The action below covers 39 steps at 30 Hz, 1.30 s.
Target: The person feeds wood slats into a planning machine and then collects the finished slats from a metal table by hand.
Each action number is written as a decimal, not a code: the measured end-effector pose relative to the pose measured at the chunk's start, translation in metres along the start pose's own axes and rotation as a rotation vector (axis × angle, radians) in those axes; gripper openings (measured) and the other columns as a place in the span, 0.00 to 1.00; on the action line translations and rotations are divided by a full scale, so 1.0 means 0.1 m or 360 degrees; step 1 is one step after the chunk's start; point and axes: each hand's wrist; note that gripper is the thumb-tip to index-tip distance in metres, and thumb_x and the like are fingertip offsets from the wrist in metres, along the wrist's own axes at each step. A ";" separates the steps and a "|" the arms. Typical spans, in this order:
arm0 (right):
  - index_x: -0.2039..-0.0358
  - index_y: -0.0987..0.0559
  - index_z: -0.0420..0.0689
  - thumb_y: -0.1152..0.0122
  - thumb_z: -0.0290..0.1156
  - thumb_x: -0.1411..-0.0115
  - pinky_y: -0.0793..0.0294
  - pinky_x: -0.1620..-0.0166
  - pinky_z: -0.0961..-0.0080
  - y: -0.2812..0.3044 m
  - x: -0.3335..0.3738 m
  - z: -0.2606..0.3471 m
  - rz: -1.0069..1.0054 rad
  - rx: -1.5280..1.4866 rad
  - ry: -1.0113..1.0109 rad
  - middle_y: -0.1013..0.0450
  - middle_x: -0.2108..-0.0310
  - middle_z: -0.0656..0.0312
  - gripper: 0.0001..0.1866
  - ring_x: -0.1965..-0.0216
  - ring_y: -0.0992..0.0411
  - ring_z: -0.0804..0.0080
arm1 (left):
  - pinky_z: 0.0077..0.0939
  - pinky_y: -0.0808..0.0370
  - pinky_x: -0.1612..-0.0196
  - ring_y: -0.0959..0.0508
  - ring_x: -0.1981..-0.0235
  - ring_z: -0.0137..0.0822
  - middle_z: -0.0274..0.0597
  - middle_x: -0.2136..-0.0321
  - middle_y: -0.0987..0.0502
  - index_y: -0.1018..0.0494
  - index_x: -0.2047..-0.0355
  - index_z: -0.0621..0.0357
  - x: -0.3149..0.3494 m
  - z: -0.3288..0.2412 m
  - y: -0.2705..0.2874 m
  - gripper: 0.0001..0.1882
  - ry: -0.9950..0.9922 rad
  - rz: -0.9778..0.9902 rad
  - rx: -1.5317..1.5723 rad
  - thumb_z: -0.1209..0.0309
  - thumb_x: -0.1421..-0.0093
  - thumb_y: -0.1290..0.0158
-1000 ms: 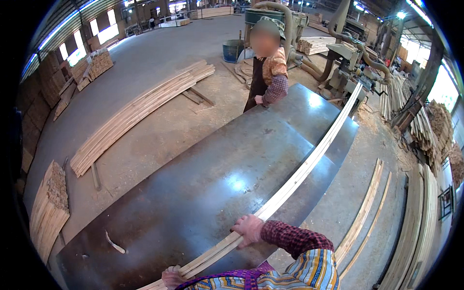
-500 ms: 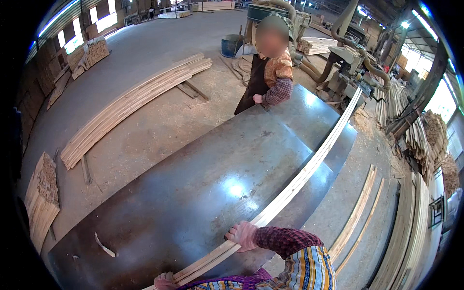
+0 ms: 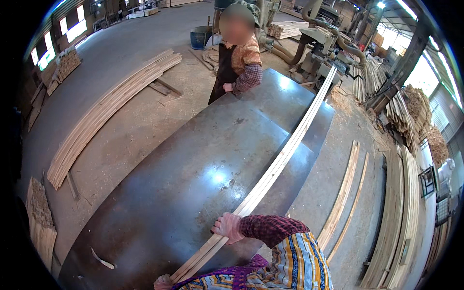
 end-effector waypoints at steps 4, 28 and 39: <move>0.42 0.24 0.44 0.28 0.62 0.49 0.21 0.53 0.55 0.00 -0.05 0.02 -0.0040 -0.0014 0.0017 0.22 0.54 0.57 0.42 0.52 0.22 0.55 | 0.47 0.20 0.58 0.17 0.64 0.50 0.46 0.63 0.15 0.19 0.63 0.52 -0.26 -0.43 0.31 0.16 0.0120 0.0213 -0.0532 0.54 0.39 0.43; 0.45 0.17 0.51 0.33 0.63 0.42 0.26 0.43 0.57 0.39 -0.57 0.10 -0.0111 -0.0239 -0.0390 0.22 0.48 0.57 0.33 0.42 0.26 0.55 | 0.48 0.20 0.46 0.18 0.50 0.60 0.56 0.45 0.19 0.20 0.41 0.53 0.00 -1.00 0.20 0.33 0.0553 -0.0231 -0.0500 0.55 0.46 0.31; 0.38 0.25 0.44 0.25 0.59 0.46 0.25 0.44 0.59 0.44 -1.10 0.65 0.0251 -0.0037 0.0207 0.23 0.46 0.59 0.43 0.41 0.26 0.56 | 0.39 0.19 0.57 0.17 0.61 0.44 0.34 0.60 0.18 0.20 0.46 0.41 0.37 -0.45 -0.30 0.28 0.0645 -0.0179 -0.0303 0.51 0.48 0.35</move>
Point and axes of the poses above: each hand's wrist, its own x-axis away from the middle knuckle, its own y-axis out of the back of the hand, z = x × y
